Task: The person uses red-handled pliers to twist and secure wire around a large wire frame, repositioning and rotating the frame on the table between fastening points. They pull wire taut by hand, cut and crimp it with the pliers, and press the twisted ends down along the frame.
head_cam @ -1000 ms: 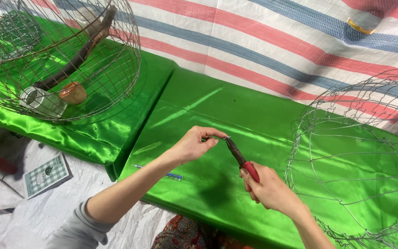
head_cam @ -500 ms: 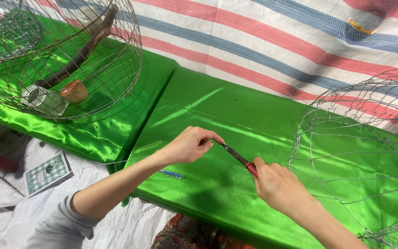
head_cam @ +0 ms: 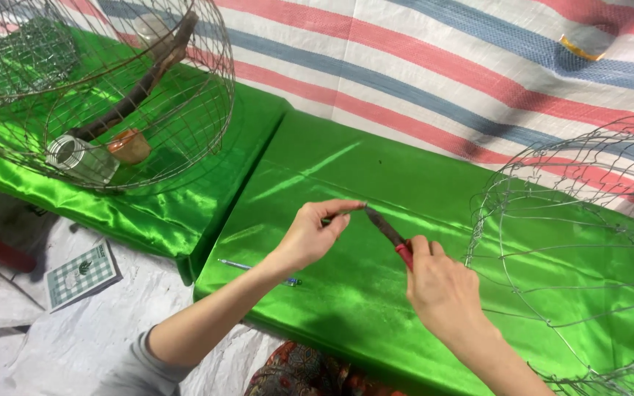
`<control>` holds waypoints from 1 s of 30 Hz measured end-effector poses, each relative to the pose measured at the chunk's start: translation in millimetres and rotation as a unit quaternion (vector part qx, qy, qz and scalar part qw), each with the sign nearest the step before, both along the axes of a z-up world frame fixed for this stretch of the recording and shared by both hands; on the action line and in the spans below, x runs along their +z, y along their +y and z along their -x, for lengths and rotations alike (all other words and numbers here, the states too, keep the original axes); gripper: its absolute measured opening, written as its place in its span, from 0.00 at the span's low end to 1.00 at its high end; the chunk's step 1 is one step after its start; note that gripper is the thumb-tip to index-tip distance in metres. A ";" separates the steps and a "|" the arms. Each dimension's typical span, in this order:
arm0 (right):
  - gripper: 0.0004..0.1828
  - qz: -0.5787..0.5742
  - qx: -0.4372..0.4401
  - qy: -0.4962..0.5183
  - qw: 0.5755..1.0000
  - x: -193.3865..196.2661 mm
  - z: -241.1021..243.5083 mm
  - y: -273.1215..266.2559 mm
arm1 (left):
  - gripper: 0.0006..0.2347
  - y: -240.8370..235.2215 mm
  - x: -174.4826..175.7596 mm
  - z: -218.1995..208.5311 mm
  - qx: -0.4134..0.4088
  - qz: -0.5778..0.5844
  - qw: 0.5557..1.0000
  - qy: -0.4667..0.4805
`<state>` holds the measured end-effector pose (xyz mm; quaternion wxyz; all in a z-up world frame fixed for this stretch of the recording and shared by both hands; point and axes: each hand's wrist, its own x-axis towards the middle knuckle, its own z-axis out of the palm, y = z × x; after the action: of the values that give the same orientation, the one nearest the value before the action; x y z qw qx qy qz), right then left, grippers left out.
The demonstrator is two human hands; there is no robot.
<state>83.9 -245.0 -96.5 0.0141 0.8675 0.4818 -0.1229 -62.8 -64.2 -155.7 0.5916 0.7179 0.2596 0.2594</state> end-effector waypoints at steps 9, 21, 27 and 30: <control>0.18 -0.125 -0.086 0.488 0.860 -11.3 -4.4 -8.8 | 0.13 2.2 -4.0 -9.1 -0.011 0.288 0.957 -0.034; 0.19 -0.097 -0.062 0.489 0.865 4.8 6.8 -8.2 | 0.10 6.5 -1.5 -8.5 0.006 0.214 0.977 -0.016; 0.17 -0.055 -0.054 0.076 0.994 -18.6 8.7 -0.9 | 0.11 4.0 -4.7 -11.7 0.022 0.144 0.989 0.007; 0.20 -0.059 -0.060 0.047 0.995 -17.6 5.9 4.7 | 0.10 8.7 -5.6 -12.9 0.025 0.104 0.994 0.025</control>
<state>78.0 -240.4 -114.1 -0.0669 0.8875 0.4355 -0.1351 -49.9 -55.5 -161.3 0.6501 0.6515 0.3178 0.2279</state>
